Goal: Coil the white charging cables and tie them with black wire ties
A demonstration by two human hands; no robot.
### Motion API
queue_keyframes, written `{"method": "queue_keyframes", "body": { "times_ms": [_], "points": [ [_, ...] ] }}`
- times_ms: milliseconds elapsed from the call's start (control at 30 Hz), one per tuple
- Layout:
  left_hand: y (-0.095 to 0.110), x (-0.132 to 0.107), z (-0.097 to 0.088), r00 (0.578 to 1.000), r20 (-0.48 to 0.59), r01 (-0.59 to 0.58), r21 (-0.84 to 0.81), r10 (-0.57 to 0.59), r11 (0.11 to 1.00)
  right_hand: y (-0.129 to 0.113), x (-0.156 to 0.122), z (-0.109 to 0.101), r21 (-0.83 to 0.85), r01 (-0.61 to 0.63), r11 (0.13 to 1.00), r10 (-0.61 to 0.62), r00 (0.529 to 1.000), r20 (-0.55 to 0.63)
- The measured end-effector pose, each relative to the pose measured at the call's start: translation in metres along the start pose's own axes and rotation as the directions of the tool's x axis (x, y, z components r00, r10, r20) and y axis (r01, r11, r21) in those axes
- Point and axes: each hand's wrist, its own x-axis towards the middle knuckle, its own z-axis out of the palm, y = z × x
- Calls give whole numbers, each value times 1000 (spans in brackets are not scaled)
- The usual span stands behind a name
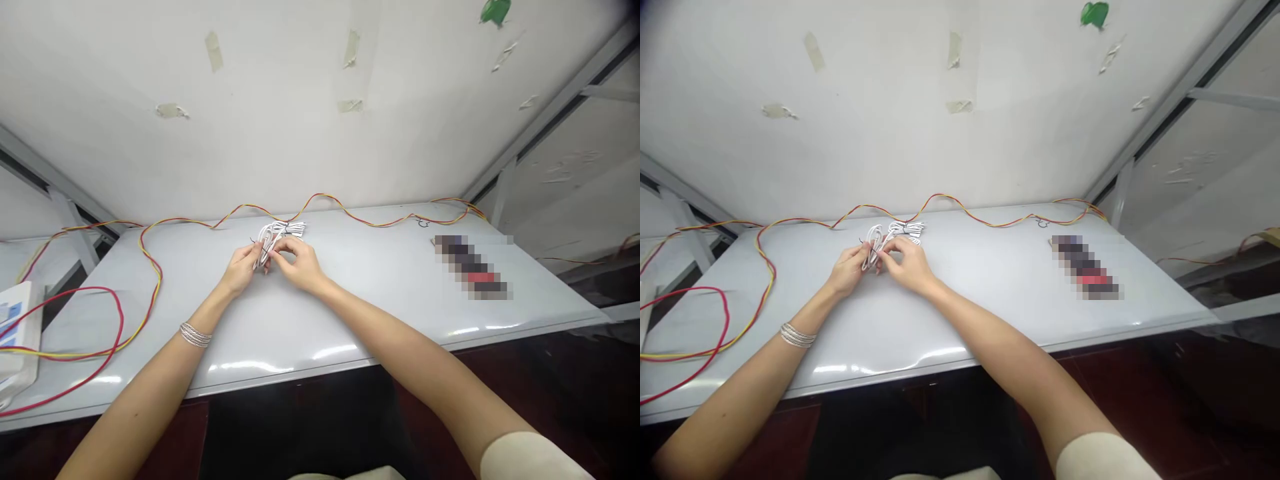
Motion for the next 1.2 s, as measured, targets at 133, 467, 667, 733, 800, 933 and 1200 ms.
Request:
{"method": "queue_keyframes", "body": {
  "times_ms": [133,467,667,733,800,933,1200],
  "points": [
    [1,0,1,1000,6,-3,-81,3,997,-4,0,0,-24,-2,1000,1,999,-38],
    [4,1,0,999,-49,6,-156,-13,988,-6,-2,2,26,56,998,-54,996,-76],
    [6,0,-3,995,-47,77,-123,-83,989,-1,-3,7,39,2,999,2,996,-90],
    [5,1,-5,994,-44,92,-117,-97,989,0,-2,7,5,-12,1000,12,997,-82],
    [2,2,-7,993,-28,113,-111,-117,987,0,-1,7,-29,-25,999,23,997,-80],
    [-3,1,-5,992,-27,120,-93,-123,988,3,-3,8,-45,-57,997,56,998,-28],
    [-4,3,2,989,-119,54,-231,-83,971,-55,16,-57,-111,-148,983,159,983,96]
  ]
}}
